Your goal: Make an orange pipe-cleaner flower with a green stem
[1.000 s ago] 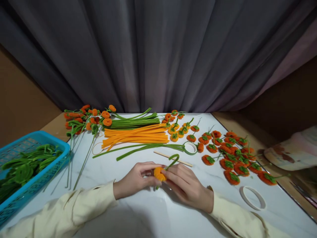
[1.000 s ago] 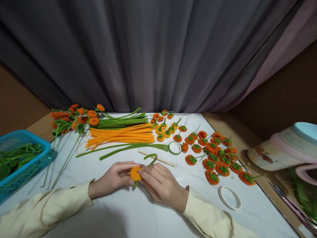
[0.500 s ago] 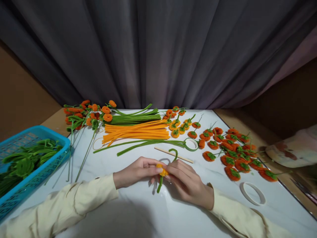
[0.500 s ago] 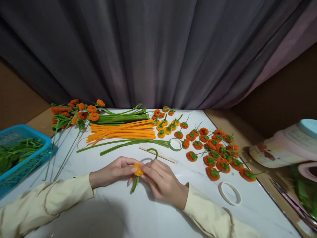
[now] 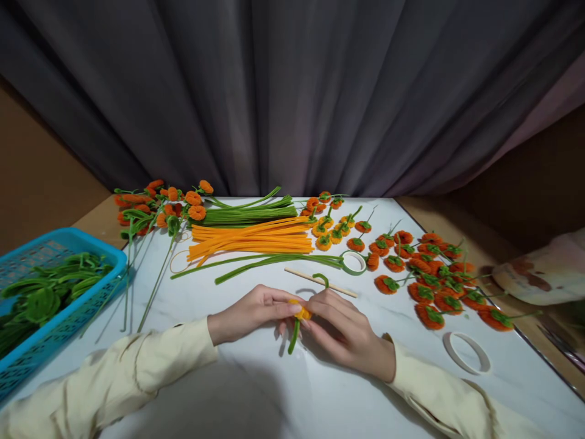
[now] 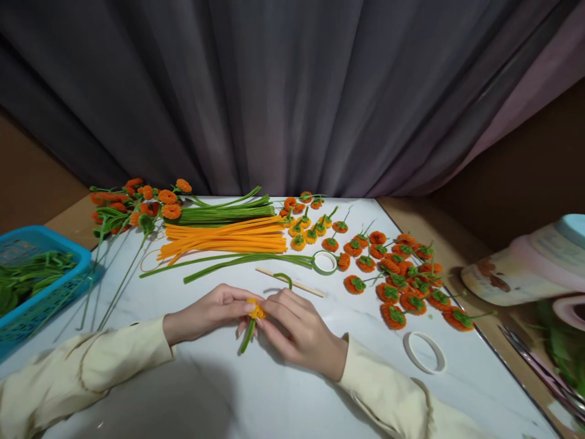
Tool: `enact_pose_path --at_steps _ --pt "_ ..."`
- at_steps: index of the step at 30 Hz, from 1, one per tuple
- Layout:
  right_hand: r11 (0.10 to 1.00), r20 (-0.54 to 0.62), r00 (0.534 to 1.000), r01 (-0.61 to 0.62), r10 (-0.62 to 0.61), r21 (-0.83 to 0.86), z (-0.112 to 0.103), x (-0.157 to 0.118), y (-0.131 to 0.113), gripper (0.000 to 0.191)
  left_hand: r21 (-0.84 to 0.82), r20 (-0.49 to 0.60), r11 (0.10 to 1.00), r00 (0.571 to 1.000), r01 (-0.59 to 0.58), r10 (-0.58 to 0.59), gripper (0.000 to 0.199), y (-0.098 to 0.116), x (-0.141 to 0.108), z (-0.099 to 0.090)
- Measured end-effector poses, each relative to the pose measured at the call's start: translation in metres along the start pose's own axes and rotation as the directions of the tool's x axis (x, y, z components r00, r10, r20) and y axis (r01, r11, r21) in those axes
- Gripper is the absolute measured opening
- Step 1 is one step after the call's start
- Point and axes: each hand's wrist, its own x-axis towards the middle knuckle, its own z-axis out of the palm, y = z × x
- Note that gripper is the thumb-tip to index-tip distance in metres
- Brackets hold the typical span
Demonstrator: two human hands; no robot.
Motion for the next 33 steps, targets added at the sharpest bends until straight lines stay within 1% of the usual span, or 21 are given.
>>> enact_pose_path --at_steps 10,19,29,33 --pt "1.000 -0.001 1.000 0.001 -0.001 0.004 0.0007 -0.0003 0.0017 0.028 -0.003 0.020 1.000 1.000 -0.005 0.005 0.034 0.0011 0.0001 0.0012" --pt "1.000 0.017 1.000 -0.015 0.014 0.028 0.0004 -0.0013 0.0032 0.029 0.001 0.006 1.000 1.000 0.005 -0.005 0.035 0.0014 0.0008 0.0013" --pt "1.000 0.028 1.000 -0.006 0.006 0.011 -0.0005 0.0005 0.0014 0.022 -0.027 -0.010 0.999 1.000 0.017 -0.018 0.036 -0.0003 0.0010 0.0014" --pt "1.000 0.034 0.999 -0.006 0.005 0.019 -0.0008 0.0011 0.0011 0.021 -0.019 0.002 1.000 1.000 0.010 -0.010 0.036 -0.0001 0.0006 0.0004"
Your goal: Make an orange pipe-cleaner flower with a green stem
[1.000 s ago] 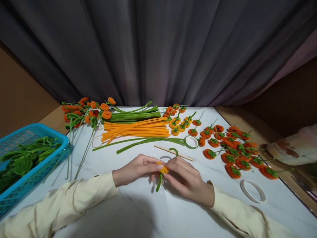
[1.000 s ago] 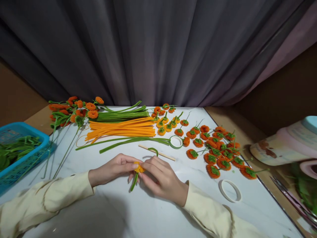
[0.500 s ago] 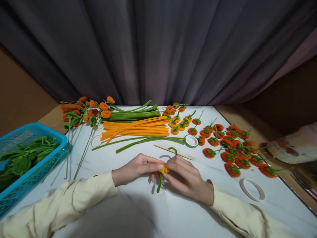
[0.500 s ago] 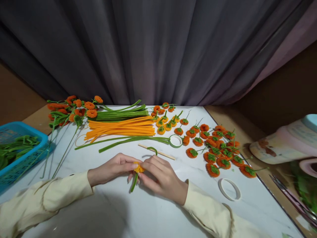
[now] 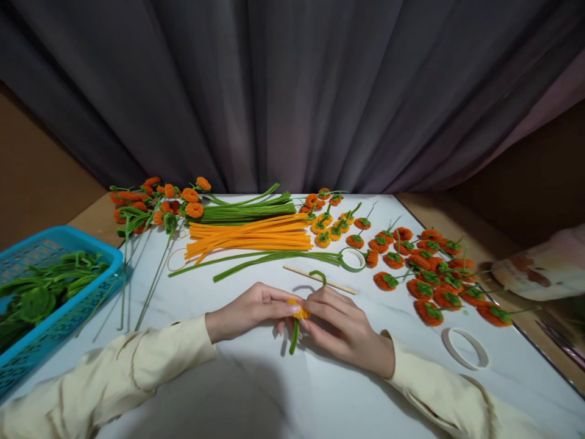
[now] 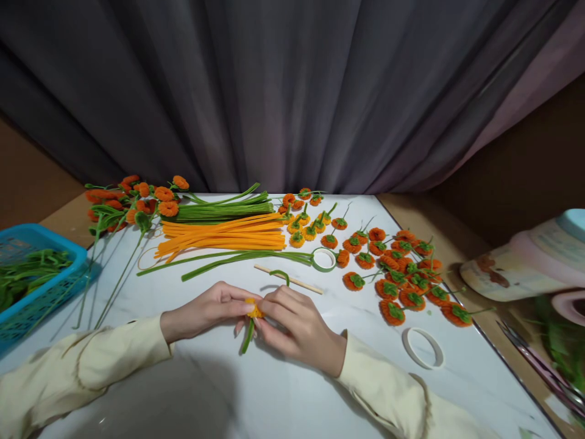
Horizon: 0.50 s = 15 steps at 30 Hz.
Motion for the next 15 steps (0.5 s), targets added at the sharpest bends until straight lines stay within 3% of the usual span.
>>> enact_pose_path --at_steps 15 --pt "0.979 -0.012 0.991 -0.129 0.133 0.158 0.0002 0.0015 -0.0009 0.016 -0.002 -0.033 1.000 0.999 0.028 -0.028 0.035 0.0001 -0.0007 -0.0017"
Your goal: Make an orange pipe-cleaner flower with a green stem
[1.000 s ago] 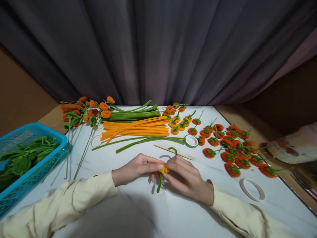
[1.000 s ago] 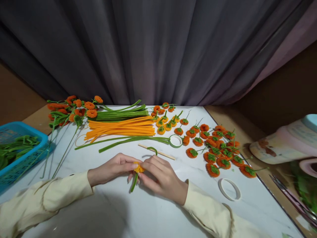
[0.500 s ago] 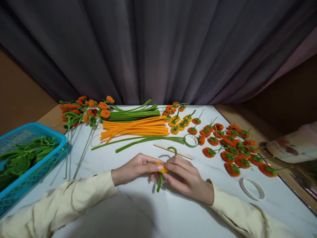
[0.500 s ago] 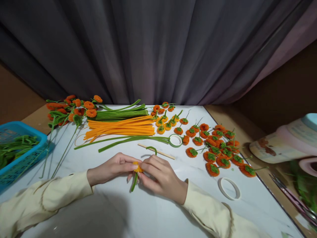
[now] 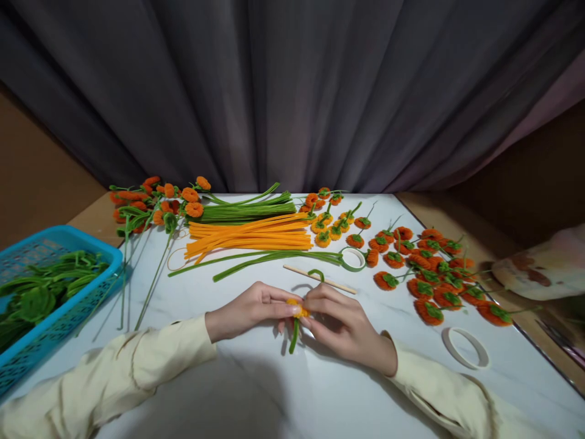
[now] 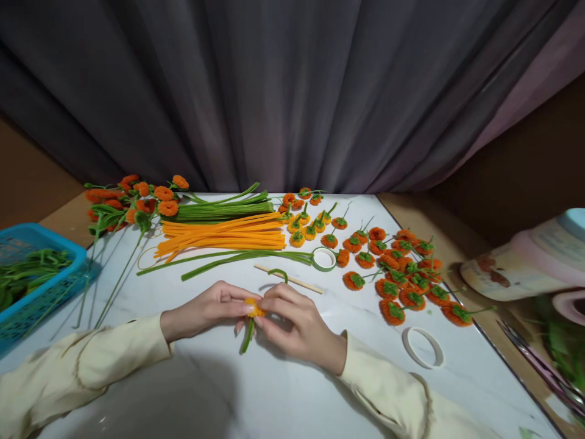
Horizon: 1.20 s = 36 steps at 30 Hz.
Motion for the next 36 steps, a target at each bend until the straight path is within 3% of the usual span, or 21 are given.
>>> enact_pose_path --at_steps 11,15,17,21,24,28,31,36 --pt "0.975 0.006 0.991 -0.136 0.137 0.176 0.0007 0.0045 0.0014 0.006 0.018 -0.019 1.000 1.000 0.017 -0.016 0.040 -0.0016 0.0003 0.0010" --pt "0.966 -0.007 0.983 -0.181 0.186 0.186 0.0002 0.0040 0.0025 0.005 0.186 -0.022 0.977 0.994 -0.099 0.105 0.039 -0.0015 -0.0017 0.0041" --pt "0.960 -0.007 0.976 -0.215 0.220 0.179 -0.0001 0.0035 0.0032 0.006 0.383 -0.041 0.895 0.964 -0.228 0.263 0.034 -0.0010 -0.0039 0.0057" --pt "0.943 0.007 0.959 -0.280 0.283 0.180 0.0003 0.0028 0.0051 0.009 0.684 0.031 0.587 0.822 -0.432 0.569 0.029 -0.0017 -0.0083 0.0066" --pt "0.882 0.053 0.910 -0.411 0.411 0.230 0.0019 0.0014 0.0065 0.016 0.730 0.061 0.494 0.765 -0.472 0.641 0.027 -0.0042 -0.0096 0.0063" --pt "0.660 0.243 0.758 -0.648 0.605 0.380 0.0041 -0.0006 0.0062 0.028 0.728 0.040 0.511 0.773 -0.457 0.634 0.021 -0.0068 -0.0087 0.0062" --pt "0.511 0.338 0.677 -0.724 0.653 0.464 0.0050 -0.0001 0.0049 0.034 0.716 -0.008 0.548 0.780 -0.432 0.625 0.017 -0.0071 -0.0074 0.0063" --pt "0.432 0.349 0.665 -0.716 0.660 0.548 0.0064 0.0007 0.0059 0.036 0.667 -0.021 0.622 0.824 -0.409 0.565 0.019 -0.0056 -0.0068 0.0069"
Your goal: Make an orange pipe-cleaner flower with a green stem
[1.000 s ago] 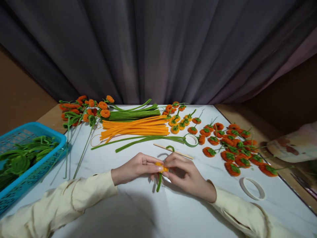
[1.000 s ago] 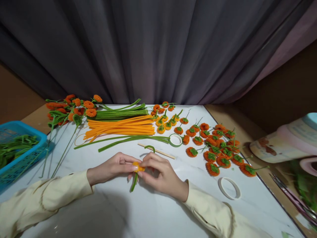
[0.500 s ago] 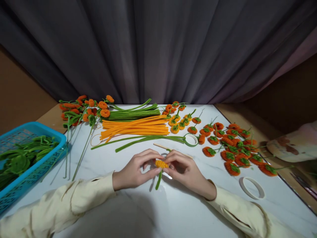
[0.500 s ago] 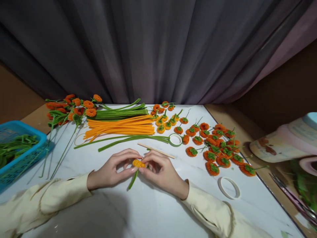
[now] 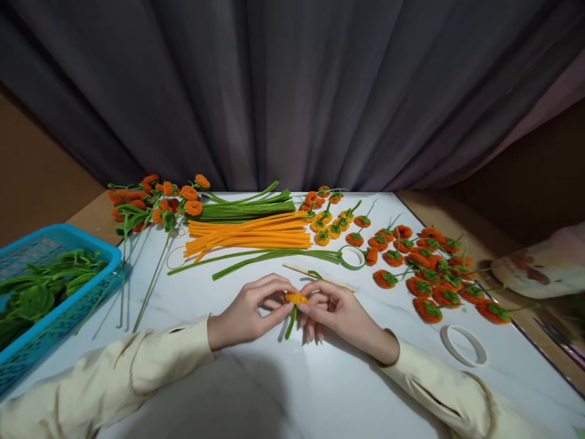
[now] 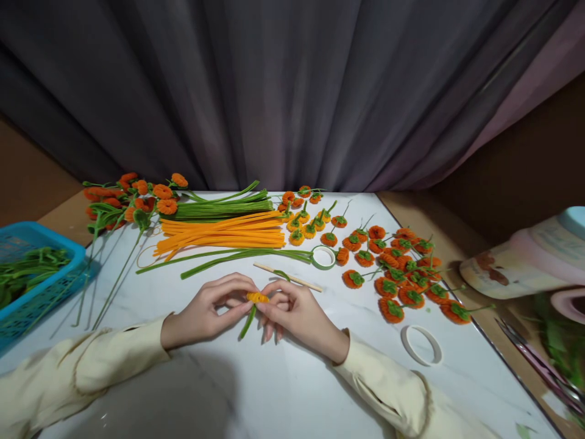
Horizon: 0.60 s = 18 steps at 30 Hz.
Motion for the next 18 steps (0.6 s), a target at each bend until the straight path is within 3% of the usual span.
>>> enact_pose_path --at_steps 18 --pt "0.998 0.016 0.999 0.047 -0.047 -0.033 -0.0001 -0.0002 0.0024 0.032 0.036 0.014 0.998 0.999 -0.041 0.041 0.016 -0.0003 0.0004 -0.0006"
